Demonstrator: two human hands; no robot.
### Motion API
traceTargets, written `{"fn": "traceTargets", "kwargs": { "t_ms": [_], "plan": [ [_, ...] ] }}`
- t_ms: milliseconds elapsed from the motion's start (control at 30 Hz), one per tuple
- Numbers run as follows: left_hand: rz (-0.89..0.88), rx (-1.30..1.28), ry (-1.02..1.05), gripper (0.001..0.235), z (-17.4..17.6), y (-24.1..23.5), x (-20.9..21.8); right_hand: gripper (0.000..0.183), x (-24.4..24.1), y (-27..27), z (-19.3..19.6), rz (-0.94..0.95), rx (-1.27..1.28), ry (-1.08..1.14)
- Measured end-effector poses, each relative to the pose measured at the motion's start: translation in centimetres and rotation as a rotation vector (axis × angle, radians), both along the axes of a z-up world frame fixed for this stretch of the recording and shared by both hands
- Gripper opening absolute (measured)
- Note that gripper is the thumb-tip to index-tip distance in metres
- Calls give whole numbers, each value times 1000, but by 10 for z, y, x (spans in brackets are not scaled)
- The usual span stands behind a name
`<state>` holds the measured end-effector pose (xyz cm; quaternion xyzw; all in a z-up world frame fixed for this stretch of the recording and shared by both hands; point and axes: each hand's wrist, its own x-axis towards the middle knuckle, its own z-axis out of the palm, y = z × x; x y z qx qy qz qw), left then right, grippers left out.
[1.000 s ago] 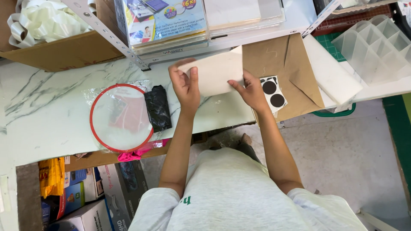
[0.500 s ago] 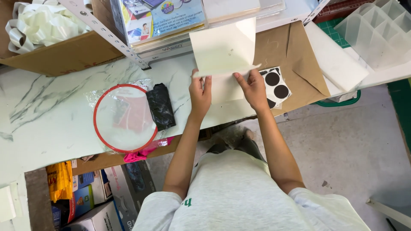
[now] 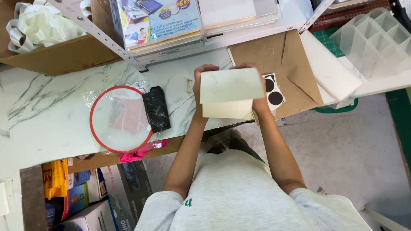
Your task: The person organizes stationery items on a marble countertop and a round wooden table. They handle a remote control, a package of mirror board paper, a package of inkjet paper, a notebook, and various sheets of paper, placing them on shelves or stacking them. The person also handles a black plastic bag and a white plastic tray.
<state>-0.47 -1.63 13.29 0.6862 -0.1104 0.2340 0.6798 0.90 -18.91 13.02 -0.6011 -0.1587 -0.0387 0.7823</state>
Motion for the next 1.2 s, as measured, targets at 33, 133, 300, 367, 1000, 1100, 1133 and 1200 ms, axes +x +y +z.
{"fn": "traceTargets", "kwargs": {
  "t_ms": [33,133,300,367,1000,1100,1133,1200],
  "plan": [
    [31,5,28,30,-4,-2,3,32,2,0,3,-36,-157,-83],
    [107,63,20,34,-9,-8,11,38,11,-6,0,-38,-294,-183],
    [247,210,42,34,-31,-11,31,33,45,-33,-53,-44,-379,-1],
    [277,209,110,20,-39,-12,41,25,63,-46,-79,42,-363,59],
    [269,6,-99,33,-14,-34,42,27,90,-43,-7,82,-391,23],
    [362,27,26,29,-28,-34,43,26,92,-43,-9,176,-297,27],
    [380,47,48,25,-29,-35,42,24,94,-43,-15,177,-273,7],
    [406,66,71,21,-15,-40,37,22,96,-43,-22,186,-249,-14]
  ]
}}
